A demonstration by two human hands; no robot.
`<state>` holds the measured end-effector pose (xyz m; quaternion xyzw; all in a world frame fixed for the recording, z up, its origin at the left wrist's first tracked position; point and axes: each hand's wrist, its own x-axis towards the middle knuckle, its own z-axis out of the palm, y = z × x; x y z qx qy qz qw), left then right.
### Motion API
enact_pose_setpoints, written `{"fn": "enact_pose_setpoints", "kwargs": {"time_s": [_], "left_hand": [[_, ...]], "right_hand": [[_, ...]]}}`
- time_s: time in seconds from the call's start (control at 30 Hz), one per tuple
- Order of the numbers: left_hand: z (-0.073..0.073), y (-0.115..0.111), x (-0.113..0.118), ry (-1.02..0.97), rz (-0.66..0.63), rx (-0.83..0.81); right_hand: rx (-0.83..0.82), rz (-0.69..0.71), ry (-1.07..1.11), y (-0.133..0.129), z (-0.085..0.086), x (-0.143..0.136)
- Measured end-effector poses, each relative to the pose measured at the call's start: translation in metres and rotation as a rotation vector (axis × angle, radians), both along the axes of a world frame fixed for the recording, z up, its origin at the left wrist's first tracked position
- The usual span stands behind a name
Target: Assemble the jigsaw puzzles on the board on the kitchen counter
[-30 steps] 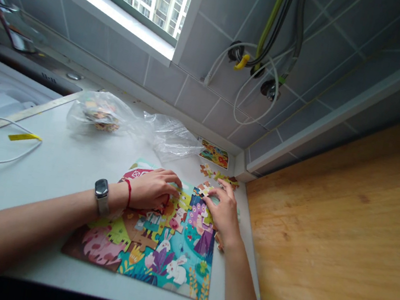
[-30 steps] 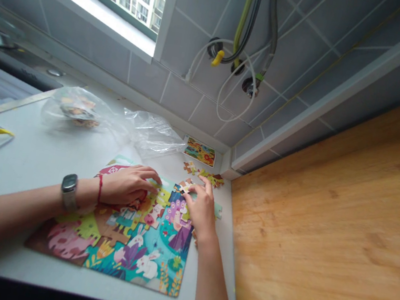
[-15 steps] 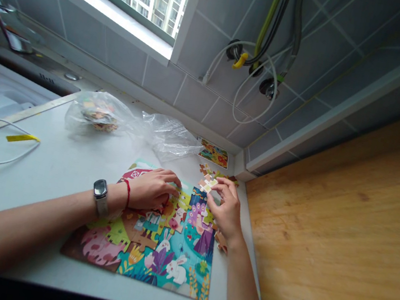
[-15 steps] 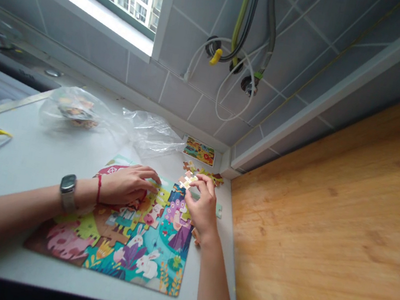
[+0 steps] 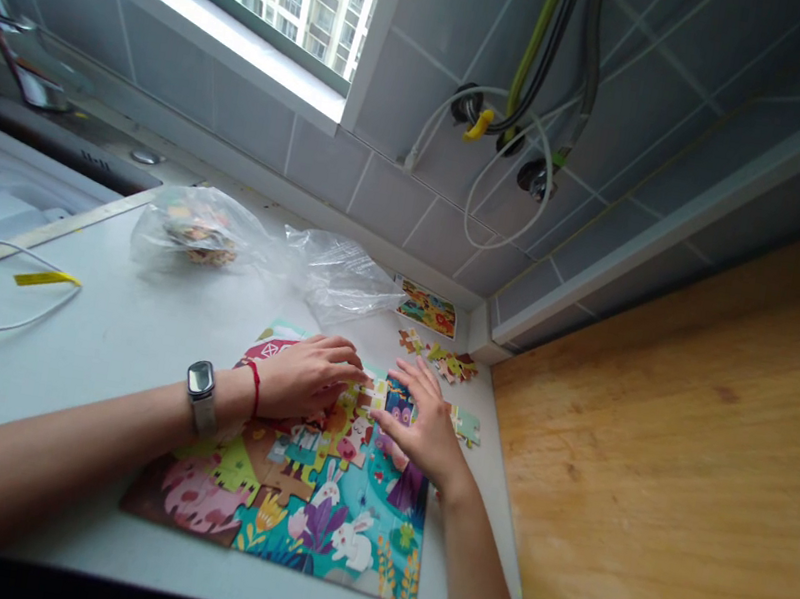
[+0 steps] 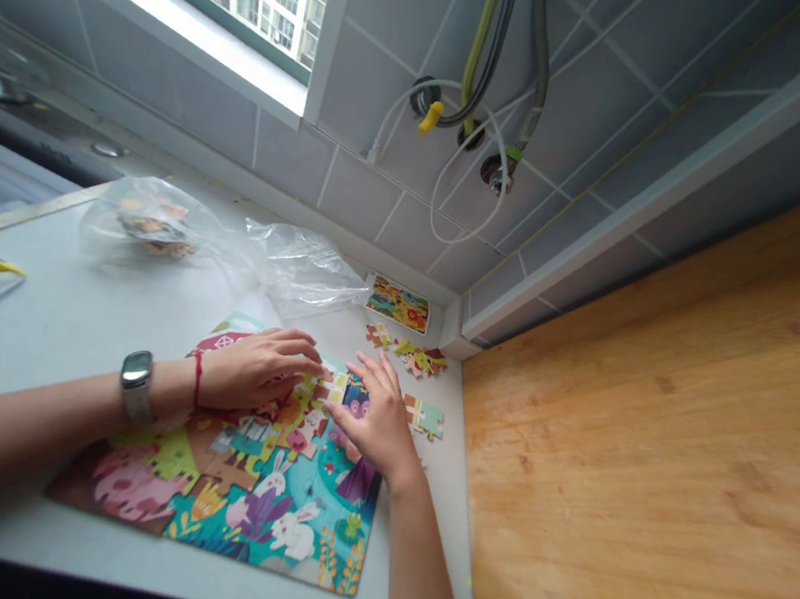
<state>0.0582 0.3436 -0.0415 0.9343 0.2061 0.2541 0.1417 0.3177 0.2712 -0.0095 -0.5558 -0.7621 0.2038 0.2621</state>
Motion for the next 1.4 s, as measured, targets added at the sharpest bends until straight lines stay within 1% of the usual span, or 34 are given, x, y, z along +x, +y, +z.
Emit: {"fn": "enact_pose_setpoints", "kwargs": {"time_s": [0.13,0.4,0.53,0.73,0.83,1.0,1.13,1.33,1.4], "left_hand": [[0.001,-0.001,0.001,-0.024,0.073,0.004],[-0.002,-0.001,0.000,-0.013,0.077,-0.006],[-0.001,-0.001,0.000,-0.005,0.073,-0.009],[0.002,-0.001,0.000,0.017,0.042,-0.015],[0.003,-0.002,0.000,0.017,0.046,-0.014],[0.002,-0.001,0.001,0.002,0.070,0.003],[0.001,-0.001,0.000,0.003,0.053,0.009],[0.002,-0.001,0.000,0.005,0.002,0.005],[0.002,-0.001,0.000,-0.001,-0.009,0.007]], "right_hand": [[-0.018,0.035,-0.066,0.001,-0.005,-0.004],[-0.018,0.053,-0.053,0.002,-0.004,-0.004],[-0.022,0.060,-0.032,0.000,0.001,-0.004],[-0.025,0.097,0.053,-0.005,0.015,-0.003],[-0.038,0.112,0.096,-0.007,0.017,-0.003],[-0.052,0.038,0.087,-0.005,0.010,-0.006],[-0.061,-0.041,0.151,-0.005,0.009,-0.007],[-0.164,-0.052,0.277,-0.009,0.014,-0.004],[-0.241,-0.059,0.354,-0.010,0.014,-0.004]]}}
